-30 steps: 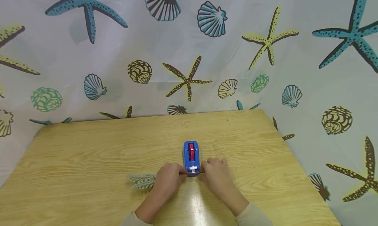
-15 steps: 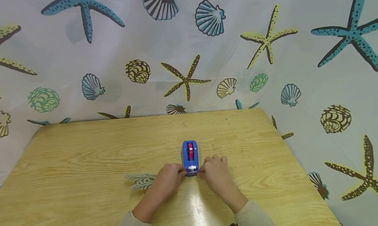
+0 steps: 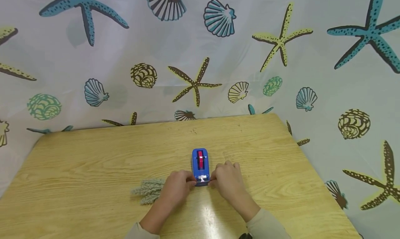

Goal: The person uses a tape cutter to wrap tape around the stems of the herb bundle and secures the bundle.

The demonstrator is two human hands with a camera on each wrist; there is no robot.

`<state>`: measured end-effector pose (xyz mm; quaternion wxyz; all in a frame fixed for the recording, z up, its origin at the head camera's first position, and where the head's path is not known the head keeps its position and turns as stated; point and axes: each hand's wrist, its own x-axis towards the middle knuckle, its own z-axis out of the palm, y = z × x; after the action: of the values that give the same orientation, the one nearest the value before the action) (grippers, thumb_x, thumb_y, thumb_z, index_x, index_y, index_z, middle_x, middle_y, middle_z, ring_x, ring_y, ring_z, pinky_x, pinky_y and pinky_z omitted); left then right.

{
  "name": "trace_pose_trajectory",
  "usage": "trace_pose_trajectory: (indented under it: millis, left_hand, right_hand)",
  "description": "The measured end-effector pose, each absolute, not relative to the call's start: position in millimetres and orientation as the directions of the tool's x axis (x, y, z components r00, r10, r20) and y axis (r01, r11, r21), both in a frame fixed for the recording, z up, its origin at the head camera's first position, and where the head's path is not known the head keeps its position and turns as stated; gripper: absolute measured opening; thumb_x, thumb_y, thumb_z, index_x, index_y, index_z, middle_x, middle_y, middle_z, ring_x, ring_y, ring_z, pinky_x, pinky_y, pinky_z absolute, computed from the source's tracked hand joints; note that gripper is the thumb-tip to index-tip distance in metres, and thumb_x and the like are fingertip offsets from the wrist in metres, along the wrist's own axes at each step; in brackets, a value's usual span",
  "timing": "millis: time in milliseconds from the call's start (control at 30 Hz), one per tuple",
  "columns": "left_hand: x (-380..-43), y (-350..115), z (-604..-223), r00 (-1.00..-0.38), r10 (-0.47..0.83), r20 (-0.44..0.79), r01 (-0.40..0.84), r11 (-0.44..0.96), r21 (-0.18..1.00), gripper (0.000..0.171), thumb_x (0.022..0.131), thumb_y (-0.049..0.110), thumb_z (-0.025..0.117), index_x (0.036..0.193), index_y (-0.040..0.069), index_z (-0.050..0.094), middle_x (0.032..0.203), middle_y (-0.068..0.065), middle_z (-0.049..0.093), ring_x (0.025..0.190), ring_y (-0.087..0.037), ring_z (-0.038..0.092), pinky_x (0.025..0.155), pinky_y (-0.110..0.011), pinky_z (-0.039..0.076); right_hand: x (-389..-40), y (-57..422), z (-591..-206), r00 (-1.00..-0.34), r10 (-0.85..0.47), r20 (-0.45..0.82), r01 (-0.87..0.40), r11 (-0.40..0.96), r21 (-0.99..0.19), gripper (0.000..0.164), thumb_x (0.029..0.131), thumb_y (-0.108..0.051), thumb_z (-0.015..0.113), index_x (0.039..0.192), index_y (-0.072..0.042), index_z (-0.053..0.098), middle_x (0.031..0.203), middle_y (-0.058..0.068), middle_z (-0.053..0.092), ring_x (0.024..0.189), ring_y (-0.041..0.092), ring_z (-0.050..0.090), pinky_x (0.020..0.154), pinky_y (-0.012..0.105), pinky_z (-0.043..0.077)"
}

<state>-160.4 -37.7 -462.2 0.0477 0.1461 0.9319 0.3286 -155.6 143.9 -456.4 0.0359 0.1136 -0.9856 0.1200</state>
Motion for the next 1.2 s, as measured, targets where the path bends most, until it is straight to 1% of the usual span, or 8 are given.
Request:
trace_pose_trajectory:
  millis: [333,567,767,900,1000,1067,1133,1200]
  left_hand:
    - [-162.2,-36.7,-465.8,-0.962,0.268,0.061,0.244,0.732,0.636,0.002,0.085,0.008,0.077,0.086,0.009,0.076,0.08,0.0,0.074,0.072,-0.011,0.065,0.069,-0.031,0.055]
    - [-165.2,-34.0,-464.5,-0.963,0.253,0.088,0.251,0.738,0.626,0.008,0.081,0.004,0.08,0.08,0.01,0.074,0.075,0.0,0.072,0.067,-0.008,0.063,0.065,-0.029,0.053]
    - [-166.4,-32.8,-463.4,-0.966,0.24,0.094,0.246,0.746,0.619,0.013,0.079,0.003,0.081,0.078,0.011,0.071,0.071,0.002,0.069,0.064,-0.007,0.059,0.063,-0.028,0.051]
    - [-164.6,-32.2,-464.3,-0.962,0.24,0.13,0.269,0.746,0.61,0.018,0.078,0.002,0.082,0.075,0.012,0.067,0.068,0.003,0.065,0.061,-0.008,0.055,0.058,-0.026,0.047]
    - [-162.3,-31.4,-467.7,-0.953,0.237,0.19,0.303,0.757,0.579,0.025,0.077,0.0,0.081,0.071,0.013,0.061,0.064,0.004,0.059,0.058,-0.008,0.05,0.054,-0.024,0.042]
    - [-161.3,-30.8,-471.0,-0.939,0.237,0.251,0.339,0.771,0.54,0.03,0.076,-0.003,0.079,0.067,0.015,0.056,0.061,0.006,0.055,0.055,-0.008,0.046,0.051,-0.022,0.038]
    - [-160.8,-29.9,-473.9,-0.915,0.244,0.321,0.381,0.782,0.492,0.034,0.074,-0.008,0.075,0.063,0.016,0.053,0.057,0.007,0.051,0.052,-0.007,0.041,0.048,-0.02,0.033]
    - [-160.8,-29.0,-476.1,-0.884,0.263,0.387,0.43,0.783,0.449,0.036,0.071,-0.012,0.07,0.06,0.016,0.05,0.054,0.008,0.047,0.05,-0.006,0.037,0.047,-0.019,0.03]
  right_hand:
    - [-158.6,145.6,-460.8,-0.964,-0.226,0.143,-0.256,0.934,-0.249,0.012,0.072,-0.03,0.088,0.072,-0.022,0.08,0.072,-0.009,0.062,0.068,0.011,0.044,0.065,0.026,0.03]
    - [-161.9,145.7,-461.9,-0.962,-0.215,0.17,-0.253,0.935,-0.249,0.017,0.07,-0.029,0.09,0.068,-0.02,0.077,0.067,-0.009,0.057,0.065,0.011,0.046,0.06,0.024,0.034]
    - [-162.0,145.7,-461.4,-0.969,-0.2,0.146,-0.233,0.933,-0.273,0.02,0.069,-0.03,0.091,0.068,-0.018,0.075,0.067,-0.009,0.055,0.065,0.01,0.047,0.061,0.026,0.036]
    - [-162.6,147.7,-462.1,-0.962,-0.22,0.162,-0.26,0.922,-0.288,0.026,0.068,-0.036,0.091,0.067,-0.017,0.073,0.067,-0.009,0.056,0.065,0.01,0.048,0.063,0.028,0.04]
    - [-163.2,149.7,-463.4,-0.959,-0.25,0.13,-0.28,0.897,-0.342,0.032,0.071,-0.044,0.087,0.073,-0.017,0.069,0.068,-0.01,0.059,0.063,0.009,0.048,0.068,0.031,0.038]
    - [-163.4,150.3,-464.4,-0.959,-0.269,0.093,-0.284,0.879,-0.382,0.034,0.076,-0.049,0.082,0.08,-0.018,0.067,0.068,-0.011,0.061,0.061,0.007,0.049,0.072,0.033,0.035]
    - [-163.2,150.4,-465.5,-0.961,-0.271,0.051,-0.267,0.867,-0.422,0.032,0.083,-0.05,0.076,0.082,-0.019,0.066,0.067,-0.013,0.062,0.059,0.005,0.048,0.073,0.034,0.032]
    - [-162.8,150.5,-466.4,-0.962,-0.269,0.036,-0.258,0.864,-0.432,0.031,0.087,-0.048,0.073,0.079,-0.019,0.066,0.064,-0.012,0.062,0.056,0.006,0.047,0.074,0.036,0.033]
